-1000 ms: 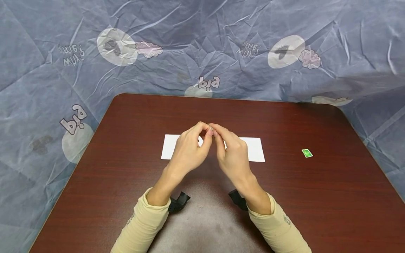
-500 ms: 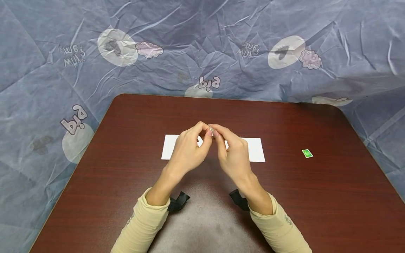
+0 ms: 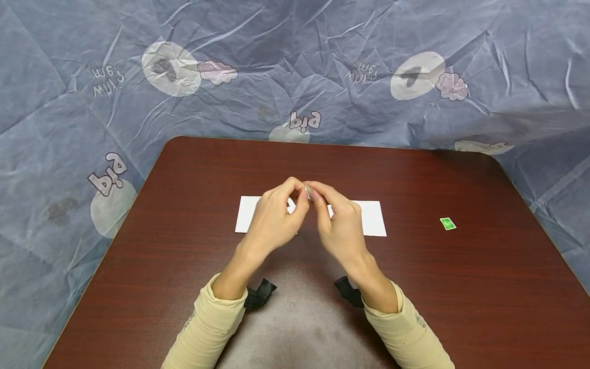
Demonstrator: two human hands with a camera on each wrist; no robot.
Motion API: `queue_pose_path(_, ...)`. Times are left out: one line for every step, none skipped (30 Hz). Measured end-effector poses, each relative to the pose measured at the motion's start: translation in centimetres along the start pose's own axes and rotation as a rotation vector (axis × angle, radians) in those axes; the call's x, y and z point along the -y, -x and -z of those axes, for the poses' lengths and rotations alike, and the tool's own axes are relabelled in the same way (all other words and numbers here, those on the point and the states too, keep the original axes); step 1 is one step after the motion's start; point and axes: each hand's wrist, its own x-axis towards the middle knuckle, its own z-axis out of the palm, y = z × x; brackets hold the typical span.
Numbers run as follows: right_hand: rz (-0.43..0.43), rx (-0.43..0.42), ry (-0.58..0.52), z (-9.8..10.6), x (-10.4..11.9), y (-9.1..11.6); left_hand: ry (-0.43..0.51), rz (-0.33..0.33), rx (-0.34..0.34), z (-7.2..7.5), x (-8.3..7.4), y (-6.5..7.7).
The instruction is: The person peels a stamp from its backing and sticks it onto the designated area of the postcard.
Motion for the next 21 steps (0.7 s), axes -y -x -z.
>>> queue_pose_path(-0.001,0.000,0.000,0.01,0.00,0.00,-0.001,0.000,0.001,0.01,0.00,0.00)
queue_pose_path(-0.002,0.000,-0.001,0.00,0.01,0.01,-0.002,0.000,0.001,0.01,0.04,0.00)
queue_pose_path(-0.001,0.001,-0.001,0.01,0.03,0.00,-0.002,0.000,0.002,0.01,0.06,0.00)
queue_pose_path(0.000,0.001,-0.003,0.02,0.03,0.00,-0.003,0.000,0.002,0.01,0.08,0.01)
queue_pose_path(0.001,0.000,-0.005,0.02,0.03,0.00,-0.003,-0.001,0.001,0.02,0.08,0.01)
queue_pose_path(0.001,0.000,-0.006,0.02,0.03,0.00,-0.004,-0.002,0.001,0.02,0.10,0.02)
queue_pose_path(0.002,0.001,-0.007,0.04,0.03,0.00,-0.005,-0.003,0.000,0.02,0.10,0.02)
queue_pose_path(0.002,0.002,-0.009,0.04,0.02,0.00,-0.006,-0.004,-0.001,0.01,0.12,0.03)
queue_pose_path(0.002,0.004,-0.008,0.06,0.01,0.00,-0.005,-0.005,-0.001,0.02,0.09,0.03)
queue_pose_path(0.001,0.005,-0.009,0.07,-0.01,0.01,-0.005,-0.006,-0.001,0.02,0.07,0.03)
queue_pose_path(0.000,0.008,-0.009,0.08,-0.02,0.00,-0.005,-0.008,-0.002,0.02,0.06,0.04)
queue_pose_path(-0.001,0.010,-0.010,0.10,0.00,-0.01,-0.005,-0.009,-0.002,0.02,0.05,0.04)
queue_pose_path(-0.001,0.012,-0.011,0.11,-0.01,-0.01,-0.004,-0.010,-0.002,0.01,0.03,0.04)
queue_pose_path(-0.001,0.012,-0.012,0.10,-0.02,-0.01,-0.004,-0.010,-0.002,0.01,0.02,0.04)
queue_pose_path(0.000,0.011,-0.014,0.11,-0.01,-0.01,-0.003,-0.011,-0.002,0.01,0.00,0.04)
queue_pose_path(0.000,0.009,-0.018,0.10,-0.01,-0.01,-0.003,-0.011,-0.002,0.02,-0.01,0.03)
queue_pose_path(0.001,0.007,-0.021,0.09,-0.01,-0.01,-0.004,-0.011,-0.002,0.02,-0.01,0.03)
queue_pose_path(0.002,0.003,-0.025,0.09,0.00,-0.01,-0.003,-0.011,-0.001,0.03,-0.01,0.02)
queue_pose_path(0.003,0.001,-0.028,0.08,-0.01,-0.01,-0.002,-0.012,-0.001,0.03,-0.01,0.01)
queue_pose_path(0.001,-0.002,-0.032,0.08,0.00,-0.02,-0.002,-0.012,0.000,0.04,-0.01,0.01)
queue_pose_path(0.000,-0.002,-0.035,0.08,0.00,-0.02,-0.001,-0.012,0.000,0.04,-0.01,0.00)
